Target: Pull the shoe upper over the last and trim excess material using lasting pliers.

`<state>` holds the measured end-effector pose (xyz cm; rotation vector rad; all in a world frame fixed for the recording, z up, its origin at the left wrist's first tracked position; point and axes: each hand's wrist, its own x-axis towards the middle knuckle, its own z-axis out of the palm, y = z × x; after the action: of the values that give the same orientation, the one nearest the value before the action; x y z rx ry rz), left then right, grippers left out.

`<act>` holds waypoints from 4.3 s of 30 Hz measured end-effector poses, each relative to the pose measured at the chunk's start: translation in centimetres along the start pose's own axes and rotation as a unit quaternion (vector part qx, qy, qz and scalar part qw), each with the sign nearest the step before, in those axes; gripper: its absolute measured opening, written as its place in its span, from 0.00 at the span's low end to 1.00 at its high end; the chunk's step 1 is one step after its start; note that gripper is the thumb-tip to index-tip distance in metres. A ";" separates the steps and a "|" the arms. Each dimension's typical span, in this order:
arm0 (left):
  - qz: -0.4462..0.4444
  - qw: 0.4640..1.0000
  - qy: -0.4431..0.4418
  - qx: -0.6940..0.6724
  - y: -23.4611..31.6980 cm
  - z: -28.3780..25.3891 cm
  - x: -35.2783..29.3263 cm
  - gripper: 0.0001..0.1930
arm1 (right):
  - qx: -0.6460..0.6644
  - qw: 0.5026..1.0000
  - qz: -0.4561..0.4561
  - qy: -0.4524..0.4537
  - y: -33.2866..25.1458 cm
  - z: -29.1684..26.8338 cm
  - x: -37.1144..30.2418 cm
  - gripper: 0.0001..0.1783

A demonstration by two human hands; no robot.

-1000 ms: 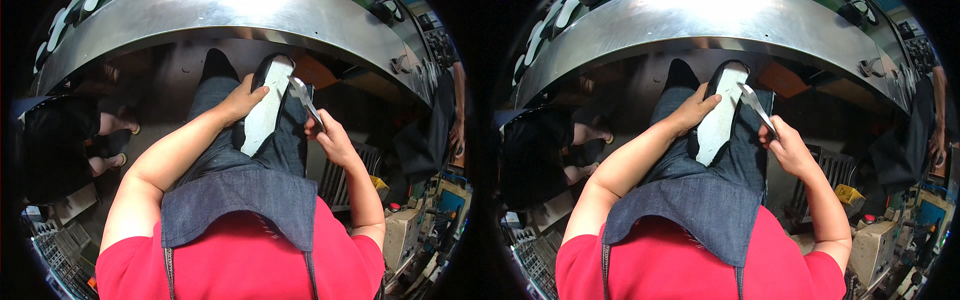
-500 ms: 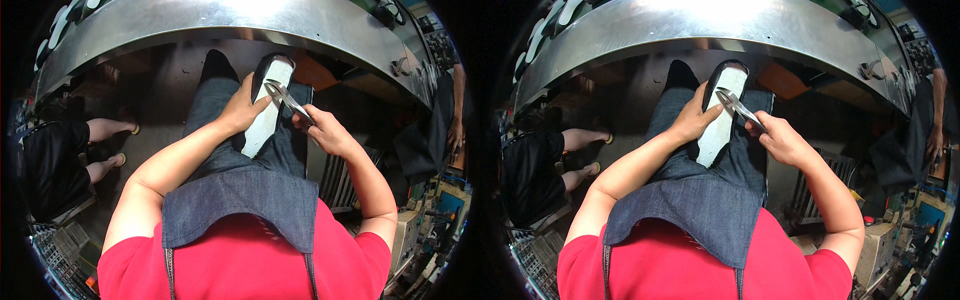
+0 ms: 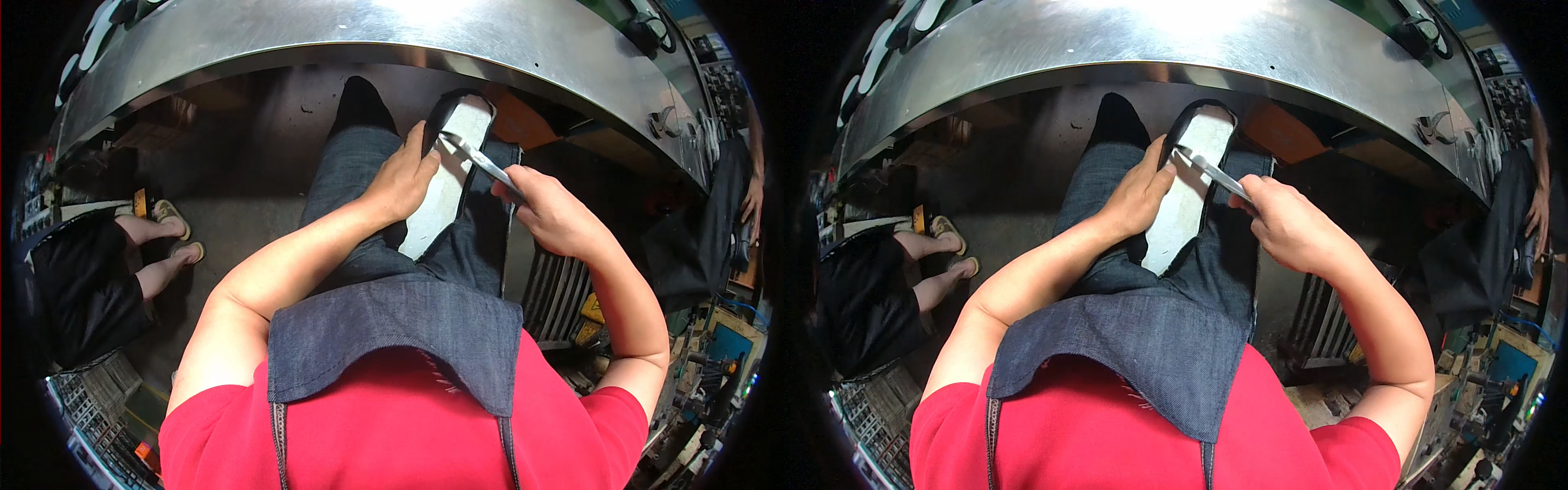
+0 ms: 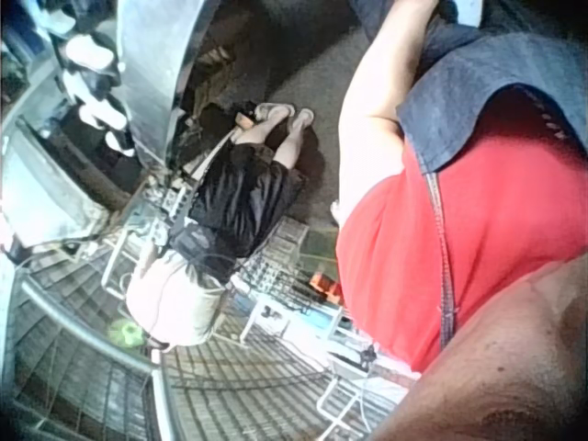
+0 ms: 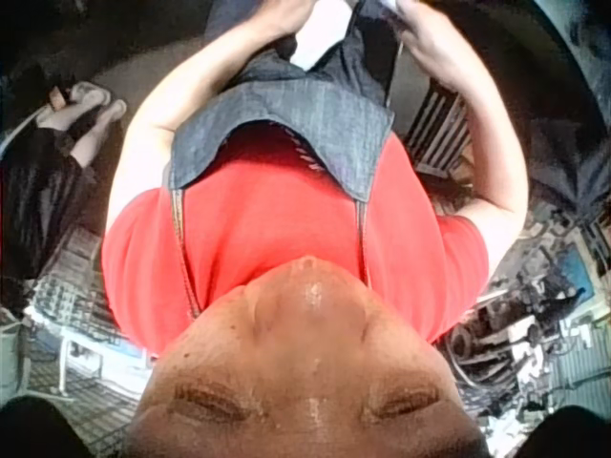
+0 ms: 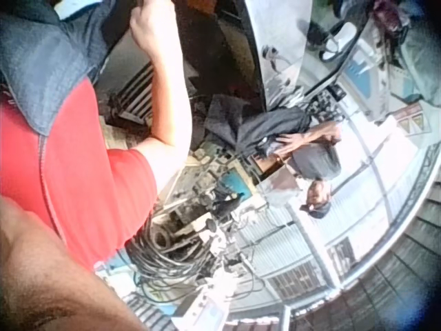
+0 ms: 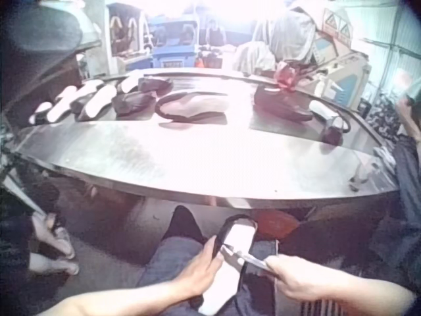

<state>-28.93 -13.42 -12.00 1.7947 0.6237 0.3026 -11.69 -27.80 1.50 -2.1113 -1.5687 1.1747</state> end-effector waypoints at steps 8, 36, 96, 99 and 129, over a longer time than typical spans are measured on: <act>-0.016 0.998 -0.005 0.063 0.6 0.1 -0.1 0.31 | -0.095 0.995 0.014 -0.004 0.5 0.7 0.8 0.13; -0.085 0.972 -0.050 -0.213 -1.6 1.3 2.4 0.32 | -0.016 0.989 -0.081 0.126 8.0 5.5 1.3 0.07; -0.075 0.941 -0.131 -0.304 -1.4 -1.4 -4.0 0.50 | -0.016 0.995 -0.059 0.081 5.3 10.7 -4.7 0.10; -0.055 0.963 -0.124 -0.231 -0.9 -1.6 -4.1 0.47 | 0.071 0.994 -0.059 0.058 3.0 9.5 -4.2 0.11; 0.055 0.996 -0.065 -0.034 -1.9 -1.0 -5.4 0.40 | 0.081 0.996 0.010 -0.027 -0.8 7.0 -1.8 0.12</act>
<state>-34.39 -15.24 -12.90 1.7700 0.4194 0.2766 -17.53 -30.77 -1.66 -2.0124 -1.4244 1.3281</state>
